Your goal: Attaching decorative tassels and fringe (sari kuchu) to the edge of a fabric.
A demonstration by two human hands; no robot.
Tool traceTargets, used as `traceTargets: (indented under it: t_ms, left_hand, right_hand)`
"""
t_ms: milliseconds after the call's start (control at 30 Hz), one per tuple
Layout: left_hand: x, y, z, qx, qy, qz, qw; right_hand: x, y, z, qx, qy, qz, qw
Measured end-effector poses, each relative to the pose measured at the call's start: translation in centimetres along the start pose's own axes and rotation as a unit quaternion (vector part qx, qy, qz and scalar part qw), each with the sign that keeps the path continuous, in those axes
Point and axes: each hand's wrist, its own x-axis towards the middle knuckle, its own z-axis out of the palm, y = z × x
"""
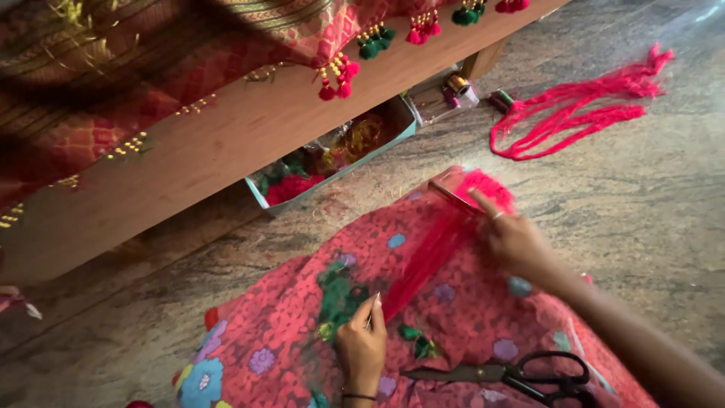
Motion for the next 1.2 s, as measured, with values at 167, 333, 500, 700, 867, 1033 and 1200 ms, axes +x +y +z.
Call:
traceTargets:
  t_ms: [167,333,500,700,867,1033,1200]
  left_hand:
    - [0.0,0.0,0.4,0.04,-0.027,-0.03,0.998]
    - [-0.4,-0.2,0.2,0.001,-0.002,-0.008,1.0]
    - [-0.3,-0.4,0.4,0.007,0.013,-0.005,1.0]
    - [-1.0,-0.7,0.2,0.003,0.034,0.007,0.999]
    - [-0.9,0.5,-0.8,0.01,0.044,0.01,0.999]
    - [-1.2,2.9,-2.2,0.005,0.005,-0.025,1.0]
    - [-1.9,-1.6,-1.3,-0.127,0.016,-0.072,0.989]
  right_hand:
    - [-0.3,0.3,0.3,-0.022,0.214,-0.202,0.956]
    - [0.1,2.8,1.4,0.104,0.089,-0.016,0.99]
    - [1.4,6.1,2.0,-0.038,0.075,-0.019,0.996]
    - [0.6,5.9,2.2,0.053,0.13,0.037,0.989]
    - [0.7,3.8,0.1,-0.054,0.018,-0.043,0.997]
    - [2.0,7.1,1.9,0.138,0.092,0.022,0.986]
    - [3.0,12.1,4.8,0.349,0.145,0.209,0.902]
